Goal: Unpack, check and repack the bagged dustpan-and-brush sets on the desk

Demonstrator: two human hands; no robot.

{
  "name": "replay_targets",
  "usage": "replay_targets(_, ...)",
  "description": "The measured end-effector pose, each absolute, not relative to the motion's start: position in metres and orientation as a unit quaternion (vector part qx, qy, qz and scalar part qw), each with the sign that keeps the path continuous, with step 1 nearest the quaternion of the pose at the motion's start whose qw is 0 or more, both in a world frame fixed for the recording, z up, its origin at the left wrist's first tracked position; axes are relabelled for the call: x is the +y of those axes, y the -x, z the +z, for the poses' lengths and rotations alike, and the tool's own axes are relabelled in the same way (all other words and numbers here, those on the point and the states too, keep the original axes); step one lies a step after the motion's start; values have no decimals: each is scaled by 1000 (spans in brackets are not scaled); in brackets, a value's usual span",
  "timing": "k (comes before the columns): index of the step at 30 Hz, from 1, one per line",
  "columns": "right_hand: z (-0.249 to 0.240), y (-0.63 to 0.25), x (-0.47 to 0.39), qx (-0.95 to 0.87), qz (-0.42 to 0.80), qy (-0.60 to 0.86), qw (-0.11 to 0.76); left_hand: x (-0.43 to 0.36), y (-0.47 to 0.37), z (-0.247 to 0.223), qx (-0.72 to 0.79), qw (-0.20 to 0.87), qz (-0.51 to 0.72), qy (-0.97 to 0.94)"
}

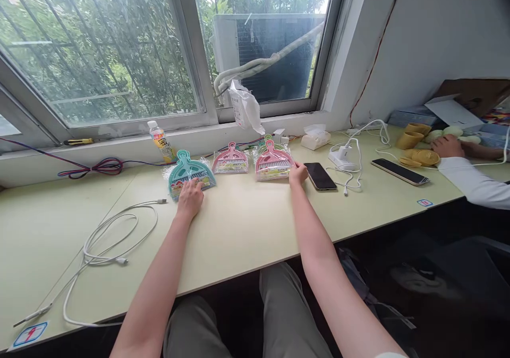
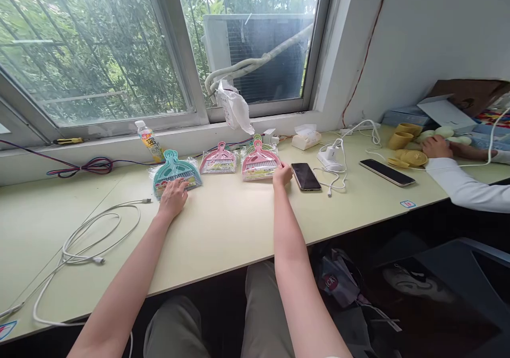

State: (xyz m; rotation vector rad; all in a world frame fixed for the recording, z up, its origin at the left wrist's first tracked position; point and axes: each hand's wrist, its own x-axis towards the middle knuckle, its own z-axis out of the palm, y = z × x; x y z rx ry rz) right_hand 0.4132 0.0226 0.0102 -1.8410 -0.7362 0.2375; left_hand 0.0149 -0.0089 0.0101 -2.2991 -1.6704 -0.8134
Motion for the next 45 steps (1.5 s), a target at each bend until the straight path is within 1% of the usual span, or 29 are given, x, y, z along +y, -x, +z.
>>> replay_targets(2, 20, -403, 25, -324, 101, 734, 588, -12, -24, 17, -549, 59, -331, 765)
replay_targets(4, 31, -382, 28, -350, 129, 672, 640, -16, -34, 25, -532, -22, -401, 745)
replay_targets(6, 39, -348, 30, -387, 193, 590, 681, -20, -42, 33, -502, -166, -459, 714)
replay_targets(8, 43, -308, 28, -421, 277, 511, 696, -24, -46, 40, -466, -321, -484, 667)
replay_targets(9, 42, -288, 25, -427, 320, 480, 697, -26, -46, 42, -460, -371, -493, 638)
replay_targets(10, 41, -271, 22, -423, 357, 453, 699, -28, -44, 43, -467, -398, -507, 606)
replay_targets(13, 31, -238, 12, -384, 444, 382, 714, -30, -35, 43, -501, -416, -545, 528)
replay_targets(15, 25, -233, 10, -355, 476, 356, 721, -30, -30, 40, -489, -463, -526, 519)
replay_targets(17, 22, -238, 11, -349, 495, 359, 710, -28, -27, 38, -467, -509, -504, 519)
replay_targets(19, 23, -247, 12, -378, 484, 382, 691, -25, -27, 35, -459, -511, -535, 492)
replay_targets(20, 25, -252, 10, -400, 453, 401, 689, -23, -27, 35, -457, -499, -562, 476)
replay_targets(23, 31, -256, -1, -482, 293, 439, 699, -17, -29, 33, -446, -467, -629, 434)
replay_targets(24, 31, -254, -7, -512, 261, 431, 696, -15, -29, 32, -443, -463, -641, 422)
replay_targets(25, 31, -249, -14, -535, 261, 414, 689, -15, -29, 32, -440, -461, -651, 412)
replay_targets(27, 28, -235, -25, -542, 355, 371, 665, -14, -27, 31, -432, -462, -665, 397)
replay_targets(29, 23, -222, -32, -486, 473, 355, 643, -15, -26, 31, -423, -469, -666, 396)
replay_targets(32, 18, -216, -33, -402, 557, 395, 610, -16, -26, 31, -415, -479, -659, 404)
replay_targets(35, 18, -227, -27, -384, 600, 432, 553, -17, -28, 30, -406, -489, -650, 416)
replay_targets(37, 18, -235, -24, -388, 610, 443, 531, -18, -29, 30, -398, -498, -645, 422)
replay_targets(42, 17, -239, -22, -376, 564, 469, 566, -20, -27, 30, -376, -519, -647, 412)
replay_targets(45, 18, -238, -20, -375, 583, 444, 568, -19, -25, 30, -374, -523, -655, 396)
